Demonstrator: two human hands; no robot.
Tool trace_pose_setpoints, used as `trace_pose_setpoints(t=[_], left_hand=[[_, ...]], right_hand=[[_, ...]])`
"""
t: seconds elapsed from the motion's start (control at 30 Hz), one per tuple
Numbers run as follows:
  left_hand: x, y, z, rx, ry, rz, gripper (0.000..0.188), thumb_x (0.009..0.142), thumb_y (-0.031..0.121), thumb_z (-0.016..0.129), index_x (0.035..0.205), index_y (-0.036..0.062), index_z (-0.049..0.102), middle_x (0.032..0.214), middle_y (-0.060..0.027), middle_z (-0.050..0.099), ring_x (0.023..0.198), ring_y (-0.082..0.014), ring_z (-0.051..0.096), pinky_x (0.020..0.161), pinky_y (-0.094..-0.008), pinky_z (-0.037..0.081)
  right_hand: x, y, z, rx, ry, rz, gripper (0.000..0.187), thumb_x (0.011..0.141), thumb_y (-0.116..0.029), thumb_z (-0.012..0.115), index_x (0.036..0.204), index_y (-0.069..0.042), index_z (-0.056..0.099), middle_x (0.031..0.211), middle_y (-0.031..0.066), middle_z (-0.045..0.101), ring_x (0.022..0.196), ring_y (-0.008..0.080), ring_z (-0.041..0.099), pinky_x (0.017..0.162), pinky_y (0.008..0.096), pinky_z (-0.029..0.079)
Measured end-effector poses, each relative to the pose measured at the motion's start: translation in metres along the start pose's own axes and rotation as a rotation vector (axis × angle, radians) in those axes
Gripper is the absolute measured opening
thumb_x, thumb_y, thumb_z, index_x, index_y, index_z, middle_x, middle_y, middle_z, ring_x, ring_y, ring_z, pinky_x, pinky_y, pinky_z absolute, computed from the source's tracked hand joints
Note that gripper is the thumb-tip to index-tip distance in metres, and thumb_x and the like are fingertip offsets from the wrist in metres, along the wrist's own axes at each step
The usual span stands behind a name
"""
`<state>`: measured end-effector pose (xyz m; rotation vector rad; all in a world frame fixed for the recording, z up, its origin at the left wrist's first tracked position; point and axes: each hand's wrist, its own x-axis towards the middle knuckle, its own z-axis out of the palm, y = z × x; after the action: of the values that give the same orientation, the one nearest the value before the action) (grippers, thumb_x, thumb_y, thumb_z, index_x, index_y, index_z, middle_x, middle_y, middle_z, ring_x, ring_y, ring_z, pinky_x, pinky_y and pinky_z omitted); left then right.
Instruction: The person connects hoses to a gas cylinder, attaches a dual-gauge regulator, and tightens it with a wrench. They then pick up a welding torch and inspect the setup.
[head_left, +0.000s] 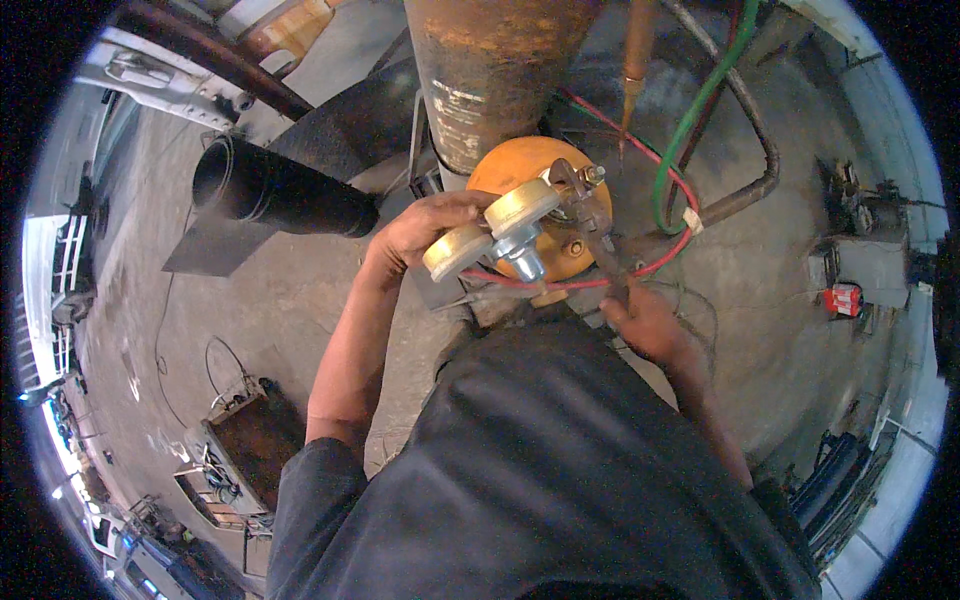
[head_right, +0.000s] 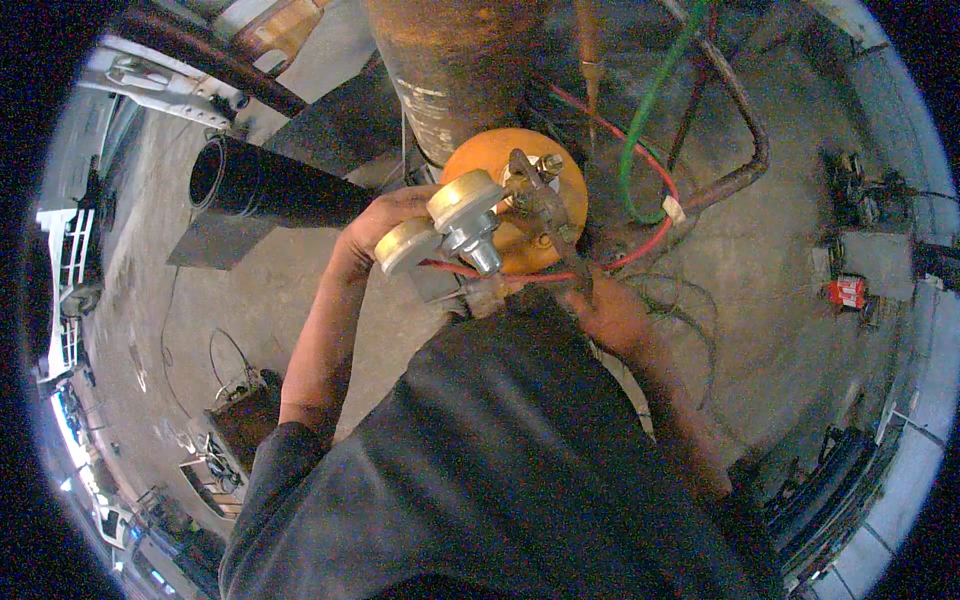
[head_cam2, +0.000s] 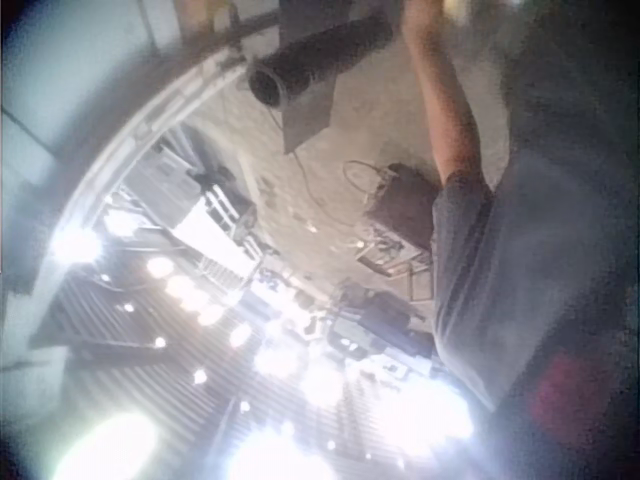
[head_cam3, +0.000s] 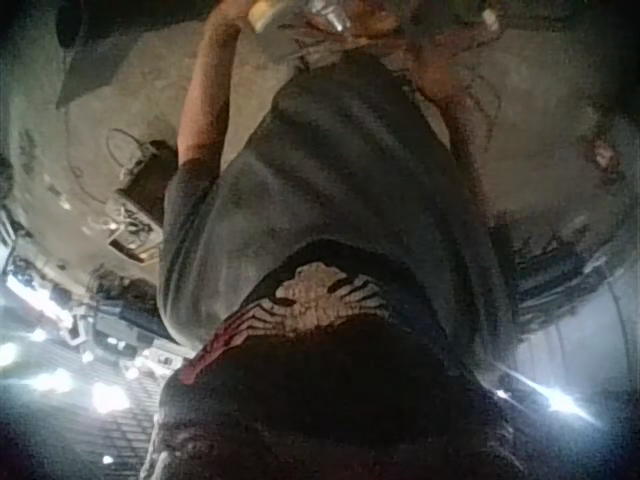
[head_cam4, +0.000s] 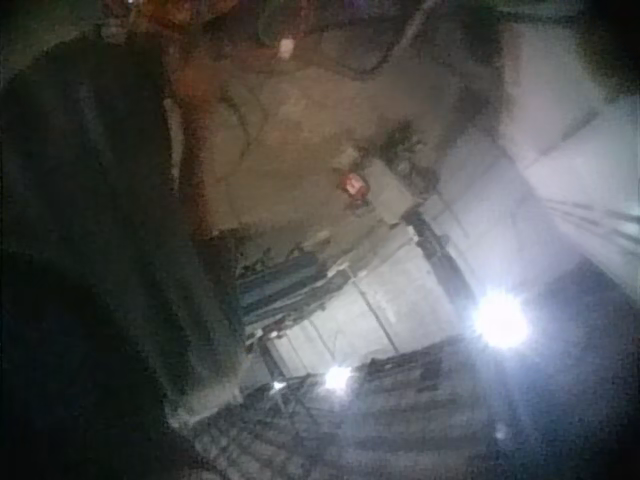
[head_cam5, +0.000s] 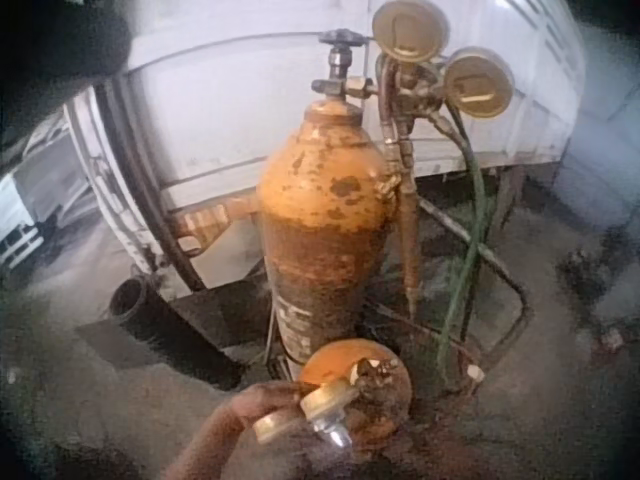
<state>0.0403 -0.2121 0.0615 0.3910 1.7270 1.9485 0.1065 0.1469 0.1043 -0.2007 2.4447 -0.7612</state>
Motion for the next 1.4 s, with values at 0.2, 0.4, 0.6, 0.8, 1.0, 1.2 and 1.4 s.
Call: trace_pose_setpoints(t=[0.2, 0.4, 0.6, 0.8, 1.0, 1.2, 1.4], left_hand=[[0.042, -0.019, 0.002, 0.341, -0.212, 0.246, 0.043, 0.083, 0.017, 0.072, 0.122, 0.0006, 0.063, 0.119, -0.0124, 0.066, 0.104, -0.0225, 0.064, 0.093, -0.0384, 0.050], [0.070, -0.008, 0.006, 0.423, -0.429, 0.518, 0.044, 0.084, 0.022, 0.071, 0.122, 0.0015, 0.063, 0.112, -0.0100, 0.067, 0.100, -0.0199, 0.064, 0.089, -0.0401, 0.052], [0.067, 0.006, 0.012, -0.233, -0.484, -0.502, 0.043, 0.089, 0.034, 0.067, 0.119, 0.0028, 0.064, 0.102, -0.0092, 0.069, 0.095, -0.0191, 0.065, 0.082, -0.0385, 0.054], [0.081, -0.005, 0.019, -0.221, -0.625, -0.537, 0.034, 0.096, 0.029, 0.059, 0.114, 0.0014, 0.065, 0.104, -0.0110, 0.070, 0.091, -0.0212, 0.067, 0.077, -0.0369, 0.056], [0.077, -0.013, 0.023, -0.564, -0.559, -0.539, 0.032, 0.093, 0.029, 0.061, 0.107, 0.0008, 0.069, 0.102, -0.0120, 0.071, 0.090, -0.0192, 0.068, 0.079, -0.0329, 0.054], [0.073, -0.015, 0.024, -0.412, -0.504, -0.398, 0.022, 0.088, 0.025, 0.068, 0.095, 0.0041, 0.073, 0.092, -0.0086, 0.071, 0.084, -0.0217, 0.067, 0.074, -0.0345, 0.051], [0.060, -0.044, 0.026, -0.409, -0.392, -0.339, 0.024, 0.091, 0.019, 0.063, 0.102, -0.0003, 0.070, 0.096, -0.0083, 0.071, 0.083, -0.0141, 0.067, 0.074, -0.0307, 0.053]], right_hand=[[0.009, 0.010, 0.020, 0.080, -0.016, 0.118, 0.047, 0.093, -0.035, 0.055, 0.128, -0.004, 0.051, 0.103, 0.0233, 0.066, 0.101, 0.0418, 0.063, 0.085, 0.0468, 0.047], [0.017, 0.050, 0.047, 0.032, 0.006, 0.124, 0.061, 0.094, -0.048, 0.053, 0.135, -0.003, 0.046, 0.106, 0.0275, 0.066, 0.102, 0.0455, 0.063, 0.087, 0.0517, 0.050], [0.020, 0.040, 0.022, 0.255, -0.241, 0.177, 0.048, 0.091, -0.039, 0.062, 0.120, 0.000, 0.059, 0.103, 0.0233, 0.068, 0.100, 0.0380, 0.066, 0.085, 0.0477, 0.050], [0.028, 0.051, 0.036, 0.292, -0.336, 0.370, 0.029, 0.085, -0.026, 0.066, 0.103, -0.002, 0.067, 0.088, 0.0205, 0.070, 0.082, 0.0405, 0.067, 0.075, 0.0464, 0.051], [0.031, 0.070, 0.043, 0.266, -0.276, 0.119, 0.032, 0.080, -0.026, 0.068, 0.097, 0.001, 0.067, 0.082, 0.0235, 0.068, 0.077, 0.0428, 0.065, 0.071, 0.0466, 0.052], [0.032, 0.080, 0.045, 0.333, -0.254, 0.044, 0.037, 0.079, -0.032, 0.067, 0.097, 0.000, 0.067, 0.081, 0.0228, 0.067, 0.074, 0.0436, 0.063, 0.067, 0.0461, 0.051], [0.029, 0.084, 0.053, 0.459, -0.183, 0.019, 0.040, 0.078, -0.037, 0.067, 0.092, -0.001, 0.066, 0.077, 0.0213, 0.066, 0.069, 0.0425, 0.062, 0.065, 0.0450, 0.050]])
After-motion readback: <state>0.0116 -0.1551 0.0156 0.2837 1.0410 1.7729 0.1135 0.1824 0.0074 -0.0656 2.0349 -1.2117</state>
